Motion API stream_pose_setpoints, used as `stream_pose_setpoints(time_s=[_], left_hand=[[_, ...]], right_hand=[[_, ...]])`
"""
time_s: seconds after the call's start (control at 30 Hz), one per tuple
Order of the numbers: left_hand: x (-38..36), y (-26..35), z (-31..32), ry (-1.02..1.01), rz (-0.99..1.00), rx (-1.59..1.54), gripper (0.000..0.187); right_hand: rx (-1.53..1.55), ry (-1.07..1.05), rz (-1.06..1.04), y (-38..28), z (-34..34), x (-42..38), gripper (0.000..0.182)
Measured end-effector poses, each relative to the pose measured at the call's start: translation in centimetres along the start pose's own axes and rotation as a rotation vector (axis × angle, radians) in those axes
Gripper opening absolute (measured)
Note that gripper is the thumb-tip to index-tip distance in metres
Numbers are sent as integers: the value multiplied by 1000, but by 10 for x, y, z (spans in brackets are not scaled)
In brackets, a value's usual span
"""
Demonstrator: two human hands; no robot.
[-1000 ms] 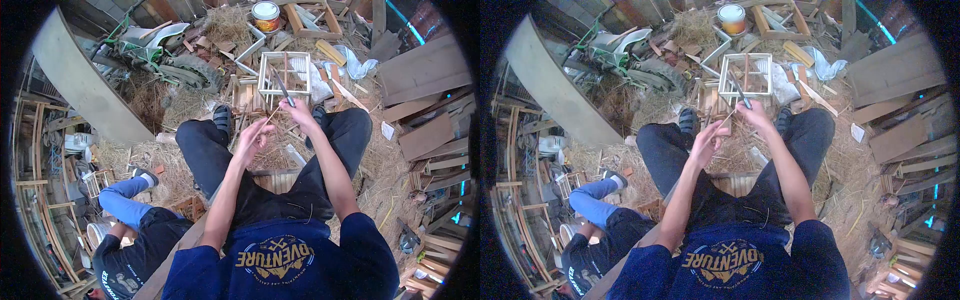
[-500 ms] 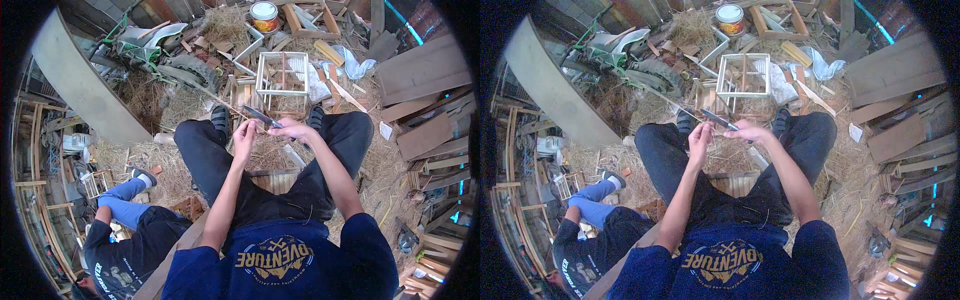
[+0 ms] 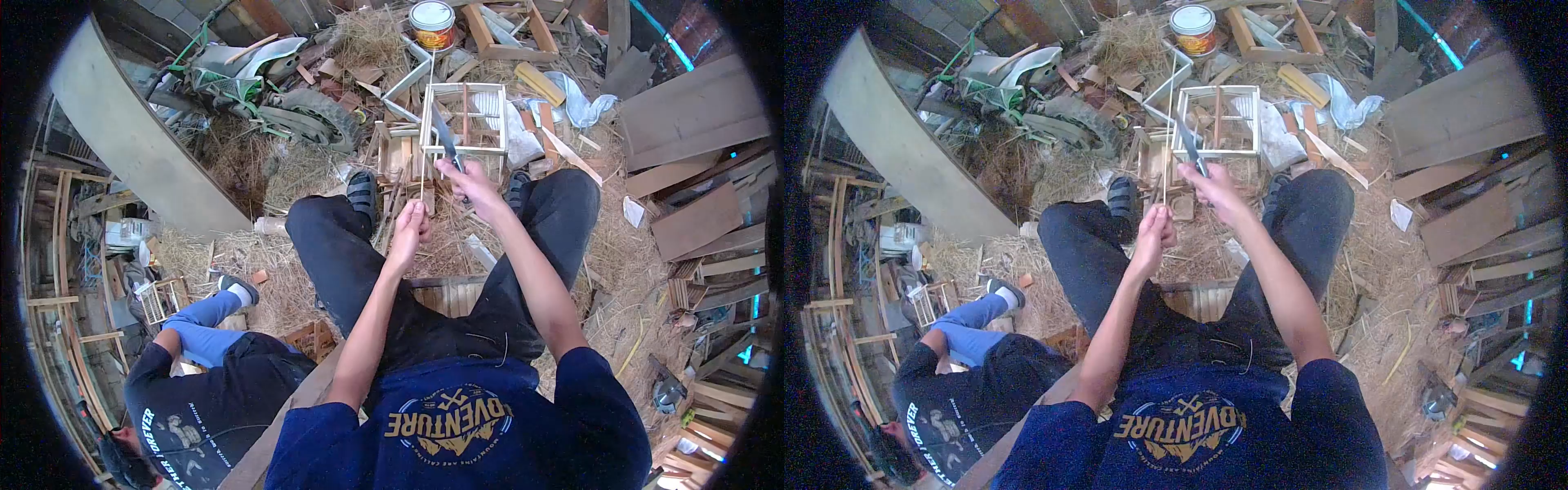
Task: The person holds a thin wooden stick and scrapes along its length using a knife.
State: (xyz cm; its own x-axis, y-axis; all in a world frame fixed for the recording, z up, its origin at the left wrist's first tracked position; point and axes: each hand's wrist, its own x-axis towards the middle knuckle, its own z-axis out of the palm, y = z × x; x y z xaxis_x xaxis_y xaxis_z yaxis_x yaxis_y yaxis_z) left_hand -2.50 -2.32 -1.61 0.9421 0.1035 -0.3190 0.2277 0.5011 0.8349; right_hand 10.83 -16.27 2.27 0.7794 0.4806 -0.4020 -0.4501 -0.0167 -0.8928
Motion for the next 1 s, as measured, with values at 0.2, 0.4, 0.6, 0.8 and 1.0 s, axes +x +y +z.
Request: stream_pose_setpoints(time_s=[0.2,0.4,0.6,0.8,1.0], left_hand=[[-5,5,5,-63,-91,-105,26],[-6,9,5,-135,-116,-170,26],[-6,10,5,-129,-158,-147,22],[-9,16,8,-163,-175,-92,21],[-12,10,7,-149,-203,-30,22]], right_hand=[[129,-84,24,9,8,9,27],[154,-92,102,-5,10,3,21],[137,-26,44,-3,8,3,18],[220,46,-13,0,1,4,17],[248,117,-72,1,-6,7,17]])
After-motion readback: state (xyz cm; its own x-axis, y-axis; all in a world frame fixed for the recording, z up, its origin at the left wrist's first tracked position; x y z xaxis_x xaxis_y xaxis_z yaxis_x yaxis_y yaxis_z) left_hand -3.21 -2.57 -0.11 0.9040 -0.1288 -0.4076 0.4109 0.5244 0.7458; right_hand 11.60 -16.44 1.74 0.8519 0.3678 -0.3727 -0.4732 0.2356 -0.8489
